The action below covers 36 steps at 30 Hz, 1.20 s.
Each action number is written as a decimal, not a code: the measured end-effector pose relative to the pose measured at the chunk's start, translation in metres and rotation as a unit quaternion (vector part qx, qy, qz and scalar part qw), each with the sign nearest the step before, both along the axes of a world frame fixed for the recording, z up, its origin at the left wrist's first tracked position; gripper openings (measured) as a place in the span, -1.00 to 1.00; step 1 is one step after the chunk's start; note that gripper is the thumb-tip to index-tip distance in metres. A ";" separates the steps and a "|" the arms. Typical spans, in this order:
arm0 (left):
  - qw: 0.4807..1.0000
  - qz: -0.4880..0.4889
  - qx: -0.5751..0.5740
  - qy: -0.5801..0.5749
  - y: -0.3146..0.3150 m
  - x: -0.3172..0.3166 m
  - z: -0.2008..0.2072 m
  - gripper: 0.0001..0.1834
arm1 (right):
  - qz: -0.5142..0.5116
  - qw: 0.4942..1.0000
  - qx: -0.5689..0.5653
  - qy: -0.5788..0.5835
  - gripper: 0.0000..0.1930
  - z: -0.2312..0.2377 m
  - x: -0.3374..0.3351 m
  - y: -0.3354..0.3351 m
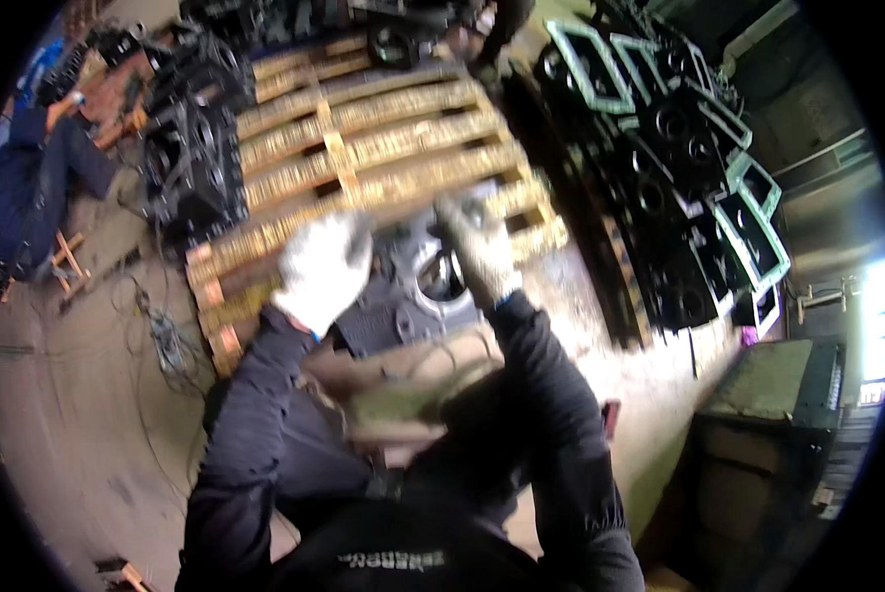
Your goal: The person uses an angle grinder to smooth the edges and flat surfaces of a black metal component on a wooden pallet, then uses a hand tool to scrape and deburr the interior circular openings of the part.
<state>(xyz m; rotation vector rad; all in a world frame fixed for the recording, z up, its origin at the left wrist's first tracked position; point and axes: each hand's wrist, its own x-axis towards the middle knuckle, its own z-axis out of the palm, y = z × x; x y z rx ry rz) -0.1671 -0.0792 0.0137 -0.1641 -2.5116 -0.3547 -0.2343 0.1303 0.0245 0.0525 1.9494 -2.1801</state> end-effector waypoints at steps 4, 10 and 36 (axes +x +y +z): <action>0.985 -0.014 0.061 -0.164 -0.004 -0.001 0.031 -0.79 | 0.062 0.996 0.046 -0.045 -0.74 -0.003 0.024 0.008; 0.986 -0.019 0.124 -0.109 0.016 -0.005 0.050 -0.76 | 0.087 0.991 0.101 -0.014 -0.84 -0.004 0.009 0.018; 0.989 -0.054 0.101 -0.095 0.017 0.001 0.056 -0.77 | 0.155 0.971 0.176 -0.043 -0.80 -0.026 0.017 0.020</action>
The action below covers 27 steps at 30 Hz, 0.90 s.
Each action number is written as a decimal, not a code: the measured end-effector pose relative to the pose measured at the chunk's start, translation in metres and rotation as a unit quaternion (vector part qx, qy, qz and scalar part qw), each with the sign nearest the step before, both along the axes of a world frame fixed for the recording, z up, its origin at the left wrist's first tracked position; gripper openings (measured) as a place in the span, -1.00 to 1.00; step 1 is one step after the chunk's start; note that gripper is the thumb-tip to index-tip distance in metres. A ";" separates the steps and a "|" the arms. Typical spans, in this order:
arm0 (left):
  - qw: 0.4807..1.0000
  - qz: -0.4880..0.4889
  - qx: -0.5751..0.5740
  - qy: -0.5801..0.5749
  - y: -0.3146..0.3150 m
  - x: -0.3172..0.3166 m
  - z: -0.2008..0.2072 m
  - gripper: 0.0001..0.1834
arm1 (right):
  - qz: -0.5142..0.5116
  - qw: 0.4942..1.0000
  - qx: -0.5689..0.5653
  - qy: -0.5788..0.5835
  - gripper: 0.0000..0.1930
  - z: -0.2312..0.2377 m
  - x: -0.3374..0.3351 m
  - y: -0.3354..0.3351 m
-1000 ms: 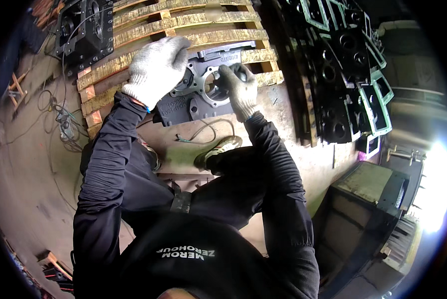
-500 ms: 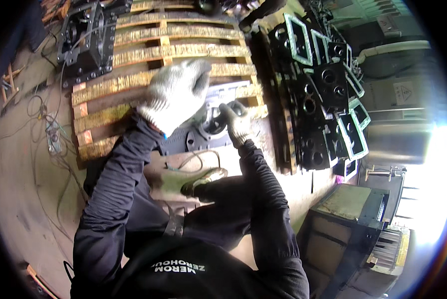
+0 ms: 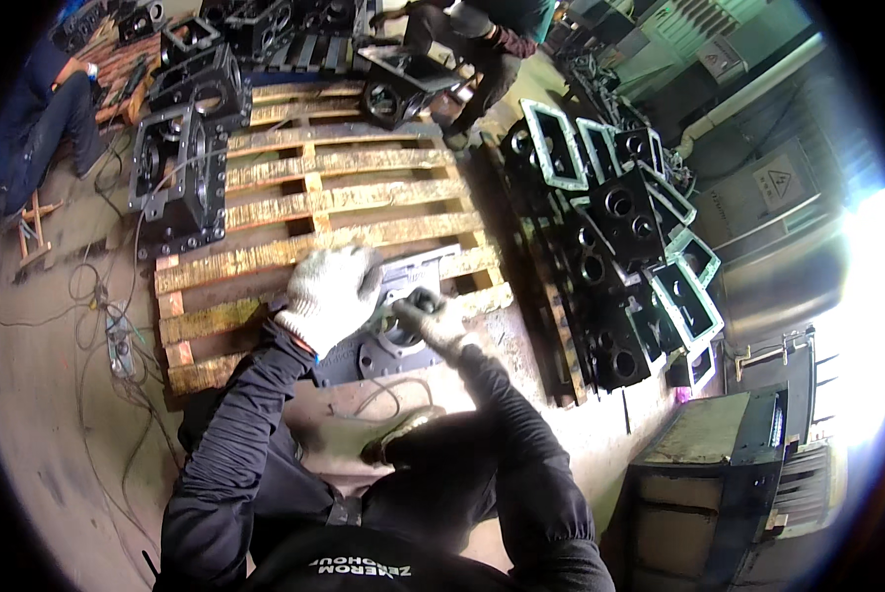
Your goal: The person uses an angle grinder to smooth the edges and flat surfaces of a black metal component on a wooden pallet, then uses a hand tool to scrape and deburr the interior circular openings of the part.
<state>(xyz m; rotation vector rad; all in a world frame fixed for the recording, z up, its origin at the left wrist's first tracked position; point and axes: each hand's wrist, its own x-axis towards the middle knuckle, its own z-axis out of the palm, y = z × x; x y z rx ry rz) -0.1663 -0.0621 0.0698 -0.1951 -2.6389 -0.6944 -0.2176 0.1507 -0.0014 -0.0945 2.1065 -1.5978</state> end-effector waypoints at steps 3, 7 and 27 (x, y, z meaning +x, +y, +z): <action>1.000 -0.006 0.004 -0.026 0.008 -0.004 -0.004 -0.78 | 0.083 0.992 0.075 0.058 -0.80 0.005 0.003 0.002; 0.998 -0.010 -0.007 -0.058 0.030 -0.007 -0.006 -0.75 | 0.084 0.996 0.042 0.007 -0.80 0.014 0.005 0.002; 0.990 -0.061 -0.115 -0.046 0.003 0.000 -0.040 -0.71 | 0.070 0.995 0.071 -0.011 -0.73 0.030 0.014 -0.021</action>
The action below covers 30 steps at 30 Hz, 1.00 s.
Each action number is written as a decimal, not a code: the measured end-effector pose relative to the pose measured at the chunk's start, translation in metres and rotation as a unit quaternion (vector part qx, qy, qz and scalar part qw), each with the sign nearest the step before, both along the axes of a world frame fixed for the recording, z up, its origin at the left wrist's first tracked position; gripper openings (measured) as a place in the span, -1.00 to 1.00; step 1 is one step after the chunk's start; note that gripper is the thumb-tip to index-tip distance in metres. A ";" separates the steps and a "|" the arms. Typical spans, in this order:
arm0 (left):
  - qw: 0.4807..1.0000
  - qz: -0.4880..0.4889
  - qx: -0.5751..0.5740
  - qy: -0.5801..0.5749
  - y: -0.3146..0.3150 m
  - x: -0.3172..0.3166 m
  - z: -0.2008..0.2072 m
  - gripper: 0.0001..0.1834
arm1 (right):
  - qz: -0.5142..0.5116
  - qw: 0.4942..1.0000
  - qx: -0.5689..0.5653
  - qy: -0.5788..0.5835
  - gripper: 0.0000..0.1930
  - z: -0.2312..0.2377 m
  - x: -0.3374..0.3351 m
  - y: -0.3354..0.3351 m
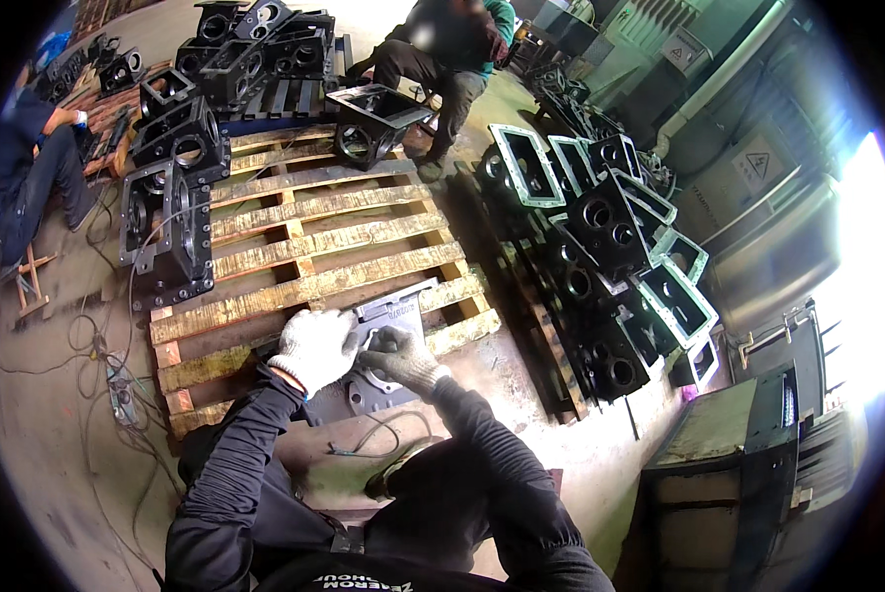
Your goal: The person uses an angle grinder to smooth the edges and flat surfaces of a black metal component on a wooden pallet, then uses a hand tool to scrape and deburr the interior circular openings of the part.
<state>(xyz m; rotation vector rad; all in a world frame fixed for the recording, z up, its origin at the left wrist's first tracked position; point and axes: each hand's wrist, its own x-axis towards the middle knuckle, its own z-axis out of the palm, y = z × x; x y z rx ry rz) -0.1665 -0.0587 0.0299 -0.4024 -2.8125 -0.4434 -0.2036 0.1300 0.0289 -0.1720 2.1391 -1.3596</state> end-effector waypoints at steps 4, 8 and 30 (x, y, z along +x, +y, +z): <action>0.999 0.007 -0.032 -0.037 0.006 -0.009 0.004 -0.71 | 0.079 0.991 0.048 0.101 -0.71 -0.004 -0.008 0.001; 0.999 -0.001 -0.033 -0.006 0.003 -0.011 -0.002 -0.68 | 0.135 0.973 0.069 0.176 -0.67 -0.009 -0.011 0.000; 0.999 -0.037 -0.022 -0.033 0.002 -0.003 0.001 -0.75 | 0.117 0.978 0.023 0.173 -0.68 -0.006 0.001 0.014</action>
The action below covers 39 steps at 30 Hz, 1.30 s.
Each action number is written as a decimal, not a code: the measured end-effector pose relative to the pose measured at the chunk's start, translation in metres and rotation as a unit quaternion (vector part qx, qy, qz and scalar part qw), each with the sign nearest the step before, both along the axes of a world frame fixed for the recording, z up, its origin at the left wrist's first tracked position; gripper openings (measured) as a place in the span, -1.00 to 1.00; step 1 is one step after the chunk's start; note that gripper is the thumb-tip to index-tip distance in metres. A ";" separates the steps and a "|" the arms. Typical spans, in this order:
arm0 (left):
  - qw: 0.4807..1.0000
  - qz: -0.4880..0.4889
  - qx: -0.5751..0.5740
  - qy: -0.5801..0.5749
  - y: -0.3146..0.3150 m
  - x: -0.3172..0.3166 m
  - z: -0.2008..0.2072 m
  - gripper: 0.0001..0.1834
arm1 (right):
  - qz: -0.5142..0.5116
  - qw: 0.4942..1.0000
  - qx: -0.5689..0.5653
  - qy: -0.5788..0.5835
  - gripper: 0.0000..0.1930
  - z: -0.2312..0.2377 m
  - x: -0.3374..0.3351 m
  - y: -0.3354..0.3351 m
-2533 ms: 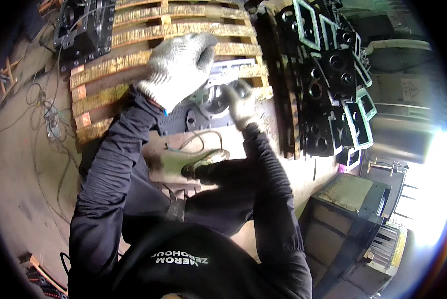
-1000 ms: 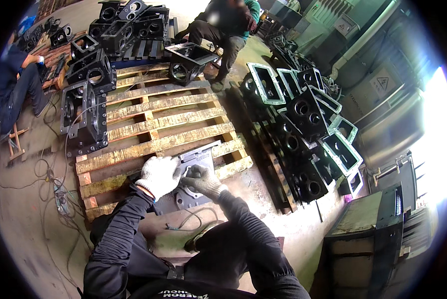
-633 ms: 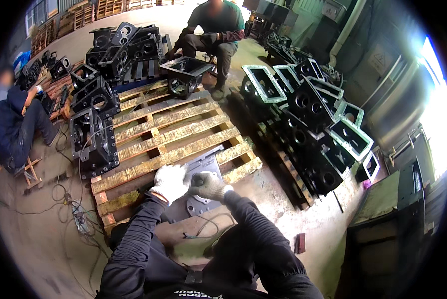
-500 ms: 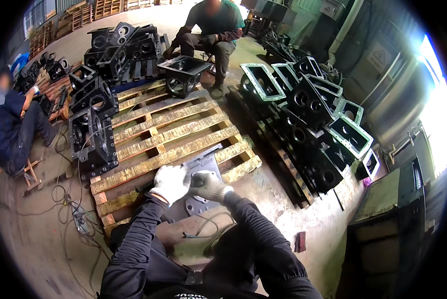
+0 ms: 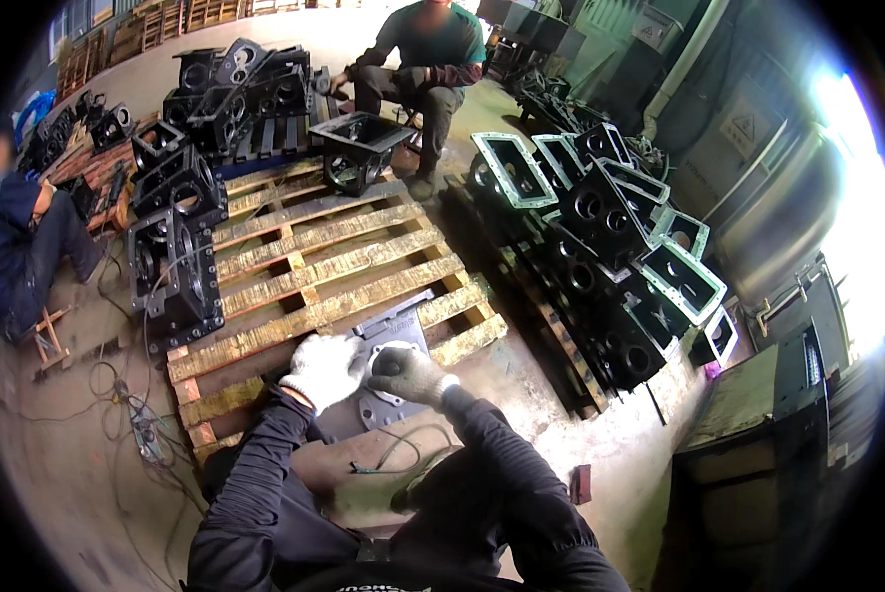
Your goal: The person uses an angle grinder to smooth the edges and flat surfaces of a black metal component on a wooden pallet, then uses a hand tool to scrape and deburr the interior circular openings of the part.
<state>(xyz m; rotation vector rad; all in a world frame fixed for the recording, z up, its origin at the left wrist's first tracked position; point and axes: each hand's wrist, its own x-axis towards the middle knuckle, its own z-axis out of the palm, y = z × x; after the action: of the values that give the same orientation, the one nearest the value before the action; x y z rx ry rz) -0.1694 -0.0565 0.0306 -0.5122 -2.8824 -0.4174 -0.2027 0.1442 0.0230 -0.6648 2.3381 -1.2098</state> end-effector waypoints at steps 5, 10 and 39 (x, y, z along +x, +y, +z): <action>1.000 -0.007 0.008 0.028 -0.003 -0.001 -0.008 -0.76 | -0.064 0.996 -0.003 -0.065 -0.76 0.003 0.000 -0.001; 1.000 -0.007 -0.002 0.000 -0.003 -0.002 -0.002 -0.78 | -0.089 0.990 -0.004 -0.106 -0.74 0.004 -0.001 0.000; 0.990 0.074 0.111 0.044 -0.034 0.003 0.017 -0.72 | -0.232 0.959 -0.050 -0.152 -0.78 -0.009 -0.042 -0.022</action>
<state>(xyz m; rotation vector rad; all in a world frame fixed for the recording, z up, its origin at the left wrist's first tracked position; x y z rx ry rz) -0.1666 -0.0908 0.0478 -0.2720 -2.7200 -0.6620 -0.2446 0.1221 0.0135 0.0589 2.2399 -1.5098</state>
